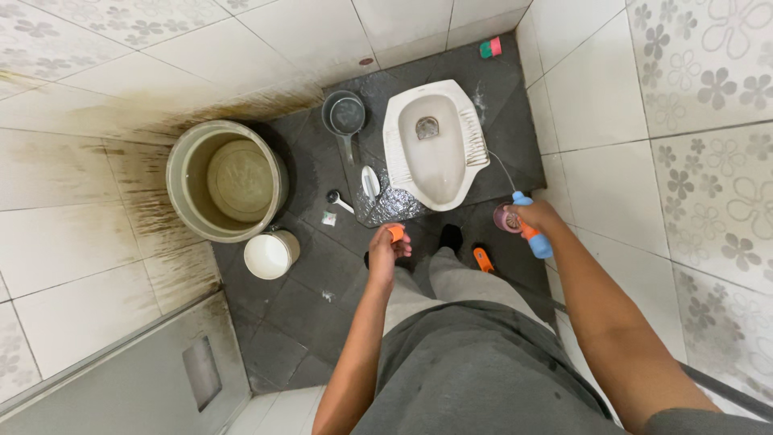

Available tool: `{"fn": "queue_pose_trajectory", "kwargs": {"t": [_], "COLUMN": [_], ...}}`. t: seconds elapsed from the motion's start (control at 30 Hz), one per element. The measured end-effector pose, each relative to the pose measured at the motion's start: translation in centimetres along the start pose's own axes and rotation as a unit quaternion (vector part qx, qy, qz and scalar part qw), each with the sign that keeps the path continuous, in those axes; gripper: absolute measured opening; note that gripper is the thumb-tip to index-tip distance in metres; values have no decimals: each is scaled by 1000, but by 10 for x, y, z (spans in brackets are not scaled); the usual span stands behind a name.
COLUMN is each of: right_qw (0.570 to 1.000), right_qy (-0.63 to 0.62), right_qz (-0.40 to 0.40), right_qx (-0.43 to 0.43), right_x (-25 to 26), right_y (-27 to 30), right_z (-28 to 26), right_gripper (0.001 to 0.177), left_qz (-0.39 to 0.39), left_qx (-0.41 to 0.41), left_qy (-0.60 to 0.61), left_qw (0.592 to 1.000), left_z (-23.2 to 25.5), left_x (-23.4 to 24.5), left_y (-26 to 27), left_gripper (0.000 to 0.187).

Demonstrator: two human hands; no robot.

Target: The person cleans a squat toilet in a tiled bathroom. They apply liquid cleaner from a bottle and scrub the basin with a long-handled brush and a smaller pink brush. The person also uses a small packet of powder and a white scrubbing pad during the process.

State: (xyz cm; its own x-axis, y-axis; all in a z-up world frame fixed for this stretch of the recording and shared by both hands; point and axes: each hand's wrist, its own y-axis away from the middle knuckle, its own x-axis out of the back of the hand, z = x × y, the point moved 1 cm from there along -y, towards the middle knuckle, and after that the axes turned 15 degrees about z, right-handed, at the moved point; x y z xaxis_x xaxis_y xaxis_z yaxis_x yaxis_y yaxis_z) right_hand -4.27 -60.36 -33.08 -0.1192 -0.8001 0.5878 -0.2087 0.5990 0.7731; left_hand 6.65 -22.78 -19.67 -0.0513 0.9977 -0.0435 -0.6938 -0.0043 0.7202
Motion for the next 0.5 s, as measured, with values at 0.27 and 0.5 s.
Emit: {"fn": "queue_pose_trajectory", "kwargs": {"t": [0.27, 0.5], "right_qw": [998, 981], "right_qy": [39, 106], "right_qz": [-38, -161], "right_qx": [-9, 24], "right_x": [2, -32], "right_y": [8, 24], "right_z": [18, 6], "right_gripper": [57, 58], "left_qz": [8, -9], "left_qx": [2, 5], "left_qy": [-20, 39], "left_qw": [1000, 999], "left_z": [1, 2], "left_x": [-3, 9], "left_y": [-1, -3], "left_gripper": [36, 42]}}
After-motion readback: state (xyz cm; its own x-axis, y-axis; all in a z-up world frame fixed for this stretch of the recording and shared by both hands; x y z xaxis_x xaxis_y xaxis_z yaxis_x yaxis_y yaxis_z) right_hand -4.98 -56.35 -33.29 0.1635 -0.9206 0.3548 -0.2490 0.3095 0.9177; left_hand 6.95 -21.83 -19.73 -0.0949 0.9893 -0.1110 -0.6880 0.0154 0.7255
